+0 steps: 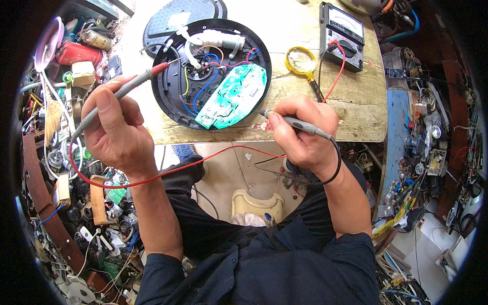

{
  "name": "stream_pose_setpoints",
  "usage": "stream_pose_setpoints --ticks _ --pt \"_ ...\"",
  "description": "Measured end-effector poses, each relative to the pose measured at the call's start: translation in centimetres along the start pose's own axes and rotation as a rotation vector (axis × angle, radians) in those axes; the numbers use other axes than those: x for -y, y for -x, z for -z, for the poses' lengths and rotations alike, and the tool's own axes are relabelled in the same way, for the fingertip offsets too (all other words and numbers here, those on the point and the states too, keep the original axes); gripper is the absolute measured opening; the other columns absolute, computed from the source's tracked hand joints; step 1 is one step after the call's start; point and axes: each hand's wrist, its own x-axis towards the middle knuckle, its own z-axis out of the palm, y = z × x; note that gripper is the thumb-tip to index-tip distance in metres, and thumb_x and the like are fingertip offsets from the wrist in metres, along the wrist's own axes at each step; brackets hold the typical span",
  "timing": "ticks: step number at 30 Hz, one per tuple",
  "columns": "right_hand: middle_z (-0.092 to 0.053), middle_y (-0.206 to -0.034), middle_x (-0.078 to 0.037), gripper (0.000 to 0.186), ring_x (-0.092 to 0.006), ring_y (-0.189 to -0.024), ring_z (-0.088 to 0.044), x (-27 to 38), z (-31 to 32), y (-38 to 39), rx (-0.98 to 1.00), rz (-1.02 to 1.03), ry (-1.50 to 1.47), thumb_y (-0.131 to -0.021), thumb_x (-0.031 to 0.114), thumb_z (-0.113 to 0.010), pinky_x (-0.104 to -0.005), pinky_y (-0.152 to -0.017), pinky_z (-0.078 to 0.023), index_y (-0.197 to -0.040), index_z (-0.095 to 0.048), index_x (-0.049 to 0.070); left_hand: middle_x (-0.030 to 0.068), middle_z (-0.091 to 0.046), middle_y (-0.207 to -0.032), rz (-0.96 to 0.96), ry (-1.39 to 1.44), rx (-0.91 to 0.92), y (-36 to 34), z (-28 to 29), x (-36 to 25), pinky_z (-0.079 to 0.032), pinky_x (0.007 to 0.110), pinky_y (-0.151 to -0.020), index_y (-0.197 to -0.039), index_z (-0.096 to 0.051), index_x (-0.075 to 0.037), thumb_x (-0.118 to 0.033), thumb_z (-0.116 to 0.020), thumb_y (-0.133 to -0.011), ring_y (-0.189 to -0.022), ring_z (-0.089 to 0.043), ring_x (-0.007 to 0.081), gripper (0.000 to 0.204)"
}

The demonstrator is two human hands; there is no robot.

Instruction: The person uses a multimeter to test various points on a green circuit board placed inside a black circular housing. They repeatedly touch the probes to different components and wires while seated on the floor in a cluttered workshop.

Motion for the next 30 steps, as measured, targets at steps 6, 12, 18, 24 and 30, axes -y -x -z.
stream_pose_setpoints --ticks 6,12,18,24,30 --pt "-0.064 -0.067 -0.007 0.007 -0.0164 -0.052 -0.06 -0.27 -0.13 0.44 -0.066 -0.022 -0.071 -0.084 -0.001 -0.069 -0.0294 -0.05 -0.045 -0.086 -0.063 0.002 0.0124 -0.073 -0.081 0.07 0.037 0.041 -0.2 0.17 -0.83 -0.036 0.019 -0.048 -0.095 -0.068 0.004 -0.022 -0.063 -0.104 -0.053 -0.049 0.0029 0.029" --pt "-0.065 -0.069 -0.007 0.006 -0.0159 -0.054 -0.06 -0.15 -0.01 0.32 -0.079 -0.012 -0.097 -0.085 -0.001 -0.069 -0.0295 -0.051 -0.046 -0.086 -0.063 0.002 0.019 -0.073 -0.09 -0.003 -0.006 0.014 0.07 -0.16 -0.13 -0.029 0.019 -0.044 -0.102 -0.067 0.003 -0.022 -0.059 -0.107 -0.049 -0.044 0.0044 0.027" --pt "-0.065 -0.069 -0.007 0.008 -0.0182 -0.054 -0.063 -0.44 -0.24 0.37 -0.046 0.035 -0.055 -0.083 -0.001 -0.069 -0.031 -0.051 -0.047 -0.087 -0.062 0.002 0.0195 -0.073 -0.091 -0.012 -0.002 0.039 -0.01 -0.22 -0.15 -0.029 0.019 -0.043 -0.102 -0.067 0.003 -0.021 -0.059 -0.106 -0.048 -0.044 0.0044 0.026" --pt "-0.063 -0.068 -0.007 0.008 -0.0179 -0.052 -0.06 -0.27 -0.12 0.24 -0.061 -0.006 -0.047 -0.083 -0.001 -0.069 -0.0306 -0.05 -0.045 -0.085 -0.062 0.003 0.0193 -0.073 -0.091 -0.012 -0.021 0.016 0.13 -0.22 -0.04 -0.03 0.019 -0.044 -0.102 -0.067 0.003 -0.022 -0.059 -0.106 -0.049 -0.044 0.004 0.027" --pt "-0.063 -0.068 -0.006 0.009 -0.018 -0.052 -0.059 -0.39 -0.13 0.19 -0.074 0.006 -0.03 -0.082 -0.002 -0.07 -0.0308 -0.05 -0.044 -0.085 -0.063 0.003 0.0144 -0.074 -0.086 0.045 0.026 0.03 0.07 -0.02 -0.41 -0.037 0.019 -0.049 -0.103 -0.065 0.004 -0.02 -0.064 -0.104 -0.053 -0.049 0.0036 0.023"
